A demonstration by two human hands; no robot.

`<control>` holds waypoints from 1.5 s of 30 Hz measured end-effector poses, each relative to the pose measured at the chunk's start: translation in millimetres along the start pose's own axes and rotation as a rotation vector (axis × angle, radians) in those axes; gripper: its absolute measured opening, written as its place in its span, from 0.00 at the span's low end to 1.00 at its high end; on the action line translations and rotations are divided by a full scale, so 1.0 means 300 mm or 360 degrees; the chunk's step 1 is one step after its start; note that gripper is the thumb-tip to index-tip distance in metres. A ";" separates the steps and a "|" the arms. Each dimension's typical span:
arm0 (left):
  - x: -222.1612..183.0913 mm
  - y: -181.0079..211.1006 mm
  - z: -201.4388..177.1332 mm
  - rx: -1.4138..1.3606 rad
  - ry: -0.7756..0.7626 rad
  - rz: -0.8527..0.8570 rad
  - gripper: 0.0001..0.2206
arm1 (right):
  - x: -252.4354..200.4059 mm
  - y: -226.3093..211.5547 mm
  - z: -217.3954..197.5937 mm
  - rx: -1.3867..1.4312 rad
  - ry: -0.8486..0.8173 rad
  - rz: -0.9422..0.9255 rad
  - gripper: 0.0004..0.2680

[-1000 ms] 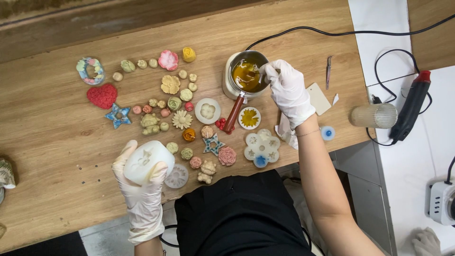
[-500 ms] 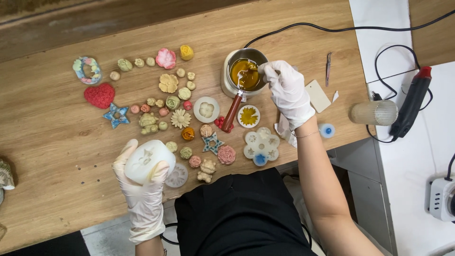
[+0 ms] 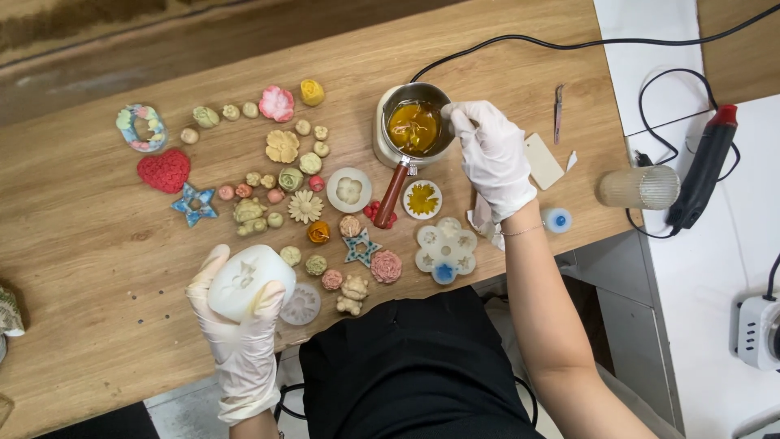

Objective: The person pours melted yellow wax from a small metal melting pot into silicone candle molds arranged on a wooden workbench, using a spoon to ladle and guide the wax. They hold the pot by its handle with one hand while filling flower-shaped and other molds one at a time, and at one point handle a finished white candle.

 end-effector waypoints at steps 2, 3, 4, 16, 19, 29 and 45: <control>0.001 0.000 0.002 -0.0003 0.0002 -0.0026 0.36 | -0.010 -0.010 -0.003 -0.0132 -0.0019 -0.0021 0.05; 0.003 0.001 0.002 -0.0001 -0.0006 -0.0021 0.36 | -0.016 -0.023 -0.006 -0.0021 -0.0065 0.0067 0.05; 0.005 0.002 0.003 0.0000 -0.0014 -0.0015 0.36 | -0.023 -0.036 -0.009 0.0091 -0.0111 0.0154 0.06; 0.012 0.013 0.015 0.0000 -0.0001 -0.0048 0.36 | -0.044 -0.014 -0.001 -0.0054 0.0027 -0.0015 0.04; 0.015 0.013 0.018 0.0032 -0.0006 -0.0046 0.36 | -0.055 -0.035 -0.010 -0.0022 0.0023 -0.0135 0.05; 0.014 -0.019 0.010 0.0007 -0.0016 0.0000 0.35 | -0.083 -0.057 -0.012 0.0034 0.0010 0.0017 0.06; 0.010 0.015 0.020 -0.0025 0.0013 -0.0034 0.35 | -0.083 -0.038 0.003 -0.0146 0.0000 -0.0138 0.03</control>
Point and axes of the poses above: each hand's wrist, its own x-axis towards the middle knuckle, its own z-axis out of the palm, y = z × x, the point moved 1 cm from there along x, towards the middle knuckle, and after that the axes turned 6 degrees about z, right-handed, at the moved point
